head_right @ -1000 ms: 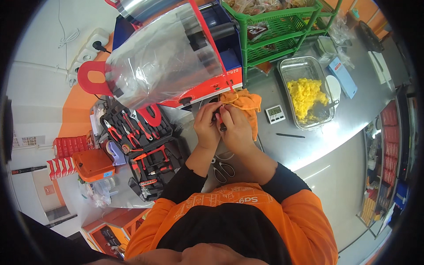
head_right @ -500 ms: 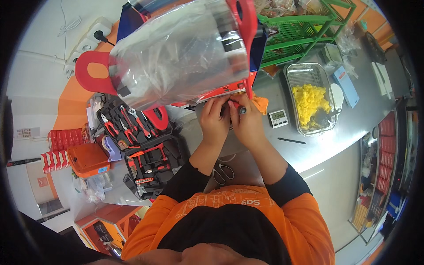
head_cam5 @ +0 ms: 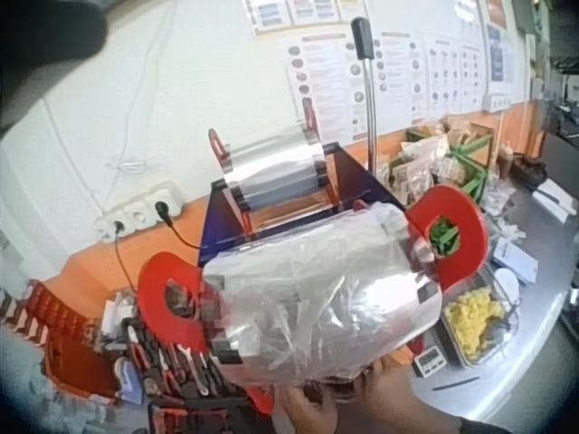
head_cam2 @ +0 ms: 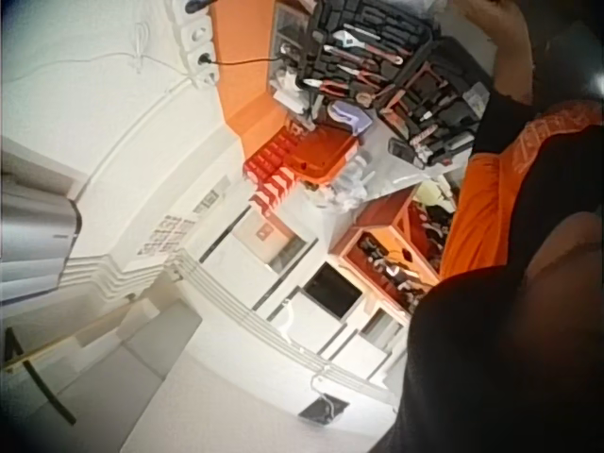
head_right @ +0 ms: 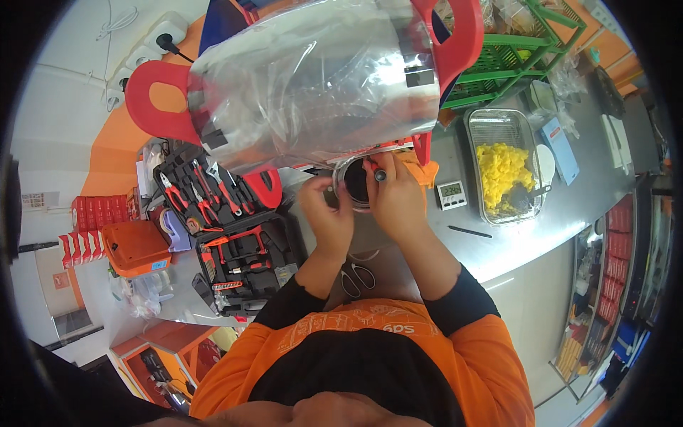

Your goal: The person cleans the heating element and surrounding parts of a cup sealing machine using an orange cloth and a metal tool.

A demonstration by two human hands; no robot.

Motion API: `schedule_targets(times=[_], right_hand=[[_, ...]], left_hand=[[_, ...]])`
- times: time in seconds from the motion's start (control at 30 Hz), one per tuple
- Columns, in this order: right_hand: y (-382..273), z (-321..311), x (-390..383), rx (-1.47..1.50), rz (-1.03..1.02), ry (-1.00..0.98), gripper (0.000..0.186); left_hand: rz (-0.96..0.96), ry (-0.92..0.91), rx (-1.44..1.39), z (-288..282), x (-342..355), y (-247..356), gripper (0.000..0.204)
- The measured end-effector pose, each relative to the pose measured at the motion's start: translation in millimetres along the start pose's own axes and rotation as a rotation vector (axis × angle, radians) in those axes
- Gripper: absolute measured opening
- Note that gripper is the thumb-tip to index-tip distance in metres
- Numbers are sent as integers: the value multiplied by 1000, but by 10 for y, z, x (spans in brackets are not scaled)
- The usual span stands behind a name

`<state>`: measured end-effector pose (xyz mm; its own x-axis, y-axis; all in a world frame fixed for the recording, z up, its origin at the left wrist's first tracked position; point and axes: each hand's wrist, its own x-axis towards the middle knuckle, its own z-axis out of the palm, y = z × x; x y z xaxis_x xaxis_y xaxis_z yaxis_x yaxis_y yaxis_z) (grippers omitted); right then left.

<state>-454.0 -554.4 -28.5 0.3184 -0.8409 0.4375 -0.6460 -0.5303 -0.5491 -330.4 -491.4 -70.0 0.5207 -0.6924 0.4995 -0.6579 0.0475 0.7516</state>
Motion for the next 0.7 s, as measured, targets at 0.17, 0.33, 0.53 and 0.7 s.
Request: schedule_targets(times=[0.17,0.33,0.53,0.7], right_hand=[[62,110,27,31,-43,35,14],[21,193,32,51,-52,58,12],[-111,242,49,15,-150,44,16],[-189,343,-18,-5,-205,-27,24]], left_hand=[[-316,-50,21,-196,-301,-327,29],[-623,-232,-312,-17,-532,-485,35],[-688,-230,-472,117,-649,-538,59],[-657,-240,-470,43,-575,-480,62]])
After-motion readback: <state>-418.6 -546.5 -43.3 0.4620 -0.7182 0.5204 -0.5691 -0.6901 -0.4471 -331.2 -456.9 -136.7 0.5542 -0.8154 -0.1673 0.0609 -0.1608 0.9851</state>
